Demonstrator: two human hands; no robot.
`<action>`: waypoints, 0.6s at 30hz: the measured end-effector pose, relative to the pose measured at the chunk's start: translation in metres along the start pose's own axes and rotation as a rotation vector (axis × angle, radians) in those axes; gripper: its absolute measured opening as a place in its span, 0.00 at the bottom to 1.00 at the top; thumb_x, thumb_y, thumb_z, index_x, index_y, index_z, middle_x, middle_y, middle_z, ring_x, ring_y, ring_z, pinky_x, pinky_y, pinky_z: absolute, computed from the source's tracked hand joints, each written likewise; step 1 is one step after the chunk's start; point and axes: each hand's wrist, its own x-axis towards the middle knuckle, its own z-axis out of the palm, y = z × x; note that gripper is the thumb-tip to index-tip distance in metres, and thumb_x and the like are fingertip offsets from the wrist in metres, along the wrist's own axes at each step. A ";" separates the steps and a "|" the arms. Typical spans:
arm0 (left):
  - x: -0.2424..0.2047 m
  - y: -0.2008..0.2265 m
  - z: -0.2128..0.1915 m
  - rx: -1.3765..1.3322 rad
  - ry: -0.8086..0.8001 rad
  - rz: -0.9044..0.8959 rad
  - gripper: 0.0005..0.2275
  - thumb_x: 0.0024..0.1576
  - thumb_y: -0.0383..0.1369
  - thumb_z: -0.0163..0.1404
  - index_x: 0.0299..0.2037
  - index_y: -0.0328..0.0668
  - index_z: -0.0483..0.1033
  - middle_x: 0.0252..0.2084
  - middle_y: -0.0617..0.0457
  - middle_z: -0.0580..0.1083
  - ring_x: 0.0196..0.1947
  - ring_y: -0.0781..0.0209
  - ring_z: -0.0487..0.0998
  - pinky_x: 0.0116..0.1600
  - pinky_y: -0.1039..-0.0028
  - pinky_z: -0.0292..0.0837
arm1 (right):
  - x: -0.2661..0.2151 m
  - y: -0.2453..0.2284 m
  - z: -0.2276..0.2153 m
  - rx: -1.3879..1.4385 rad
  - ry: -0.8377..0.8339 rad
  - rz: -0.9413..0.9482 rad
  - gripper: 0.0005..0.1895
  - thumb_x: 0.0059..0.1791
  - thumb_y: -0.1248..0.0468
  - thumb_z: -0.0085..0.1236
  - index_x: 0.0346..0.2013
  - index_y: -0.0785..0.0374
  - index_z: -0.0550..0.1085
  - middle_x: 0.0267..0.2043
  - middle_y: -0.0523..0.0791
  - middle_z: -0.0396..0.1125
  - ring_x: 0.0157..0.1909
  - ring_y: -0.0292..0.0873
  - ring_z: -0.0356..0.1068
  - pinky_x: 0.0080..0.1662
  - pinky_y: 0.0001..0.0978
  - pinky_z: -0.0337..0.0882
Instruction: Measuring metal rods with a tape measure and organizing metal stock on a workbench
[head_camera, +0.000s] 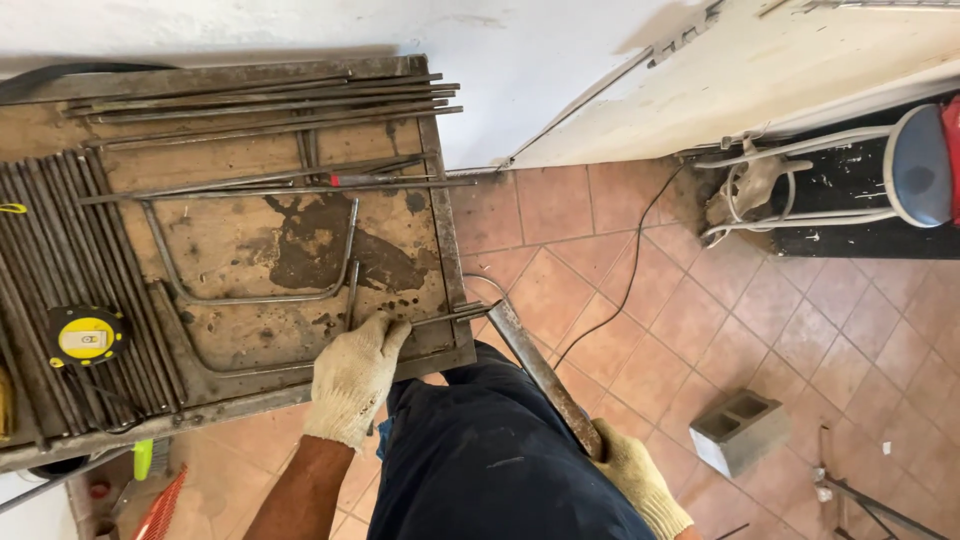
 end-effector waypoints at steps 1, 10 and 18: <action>-0.001 0.001 -0.002 -0.002 0.002 0.002 0.21 0.65 0.56 0.33 0.41 0.50 0.71 0.35 0.44 0.80 0.39 0.37 0.80 0.45 0.50 0.74 | 0.000 -0.001 -0.001 0.000 0.003 -0.002 0.15 0.44 0.49 0.55 0.43 0.47 0.76 0.37 0.45 0.78 0.41 0.41 0.75 0.46 0.34 0.69; -0.002 0.002 -0.003 -0.006 -0.018 -0.003 0.21 0.66 0.56 0.31 0.41 0.51 0.71 0.34 0.47 0.79 0.38 0.40 0.80 0.44 0.53 0.74 | 0.003 0.002 -0.008 0.035 0.013 -0.061 0.16 0.42 0.50 0.61 0.41 0.49 0.76 0.35 0.42 0.75 0.40 0.37 0.70 0.45 0.29 0.68; -0.002 0.000 -0.003 -0.026 -0.013 0.012 0.21 0.66 0.55 0.32 0.39 0.51 0.71 0.33 0.48 0.79 0.37 0.42 0.80 0.43 0.53 0.74 | 0.005 0.005 -0.003 0.076 0.054 -0.090 0.14 0.43 0.50 0.64 0.39 0.49 0.79 0.31 0.38 0.77 0.38 0.30 0.70 0.44 0.27 0.70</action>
